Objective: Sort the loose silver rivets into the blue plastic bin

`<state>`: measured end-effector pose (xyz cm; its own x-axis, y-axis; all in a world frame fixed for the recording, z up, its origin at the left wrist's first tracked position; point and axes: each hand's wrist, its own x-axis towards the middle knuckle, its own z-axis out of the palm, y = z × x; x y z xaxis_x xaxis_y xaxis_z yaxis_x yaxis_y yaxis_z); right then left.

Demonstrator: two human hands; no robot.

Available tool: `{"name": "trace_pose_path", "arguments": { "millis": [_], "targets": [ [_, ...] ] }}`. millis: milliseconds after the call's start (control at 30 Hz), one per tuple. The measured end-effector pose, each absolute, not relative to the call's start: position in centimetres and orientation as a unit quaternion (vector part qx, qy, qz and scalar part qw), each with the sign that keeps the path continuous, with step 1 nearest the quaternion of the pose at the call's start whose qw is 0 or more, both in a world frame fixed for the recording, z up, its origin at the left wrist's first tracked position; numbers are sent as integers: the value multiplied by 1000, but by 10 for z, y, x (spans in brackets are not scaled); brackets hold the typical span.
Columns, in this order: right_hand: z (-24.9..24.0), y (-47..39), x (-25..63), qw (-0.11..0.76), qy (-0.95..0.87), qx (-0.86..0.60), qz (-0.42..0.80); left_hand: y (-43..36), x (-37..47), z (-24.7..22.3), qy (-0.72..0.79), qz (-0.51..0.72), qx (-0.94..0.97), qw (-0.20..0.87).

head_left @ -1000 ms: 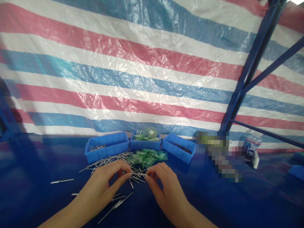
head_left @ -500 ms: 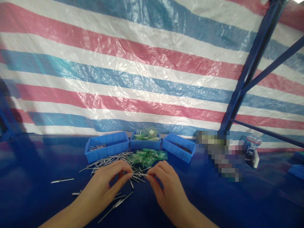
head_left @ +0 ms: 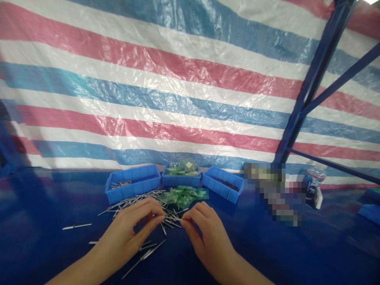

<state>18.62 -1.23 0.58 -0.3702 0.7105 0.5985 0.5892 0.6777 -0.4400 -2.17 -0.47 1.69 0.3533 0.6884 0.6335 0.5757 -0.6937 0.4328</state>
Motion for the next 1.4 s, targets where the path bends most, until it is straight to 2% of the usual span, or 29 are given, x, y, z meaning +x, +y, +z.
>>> {"name": "trace_pose_path", "arguments": {
  "millis": [433, 667, 933, 1167, 1400],
  "targets": [
    [4, -14, 187, 412, -829, -374, 50, -7, -23, 19, 388, 432, 813, 39],
    [6, -15, 187, 433, -821, -370, 42, -9, -21, 19, 389, 407, 823, 73],
    [3, -15, 185, 389, -846, -361, 51, -7, -24, 22, 369, 440, 814, 84],
    [8, -16, 188, 454, -818, -351, 36, -9, -20, 17, 344, 434, 830, 72],
    [2, -15, 186, 404, -850, -337, 34, -5, -26, 17, 337, 442, 831, 37]
  ]
}}
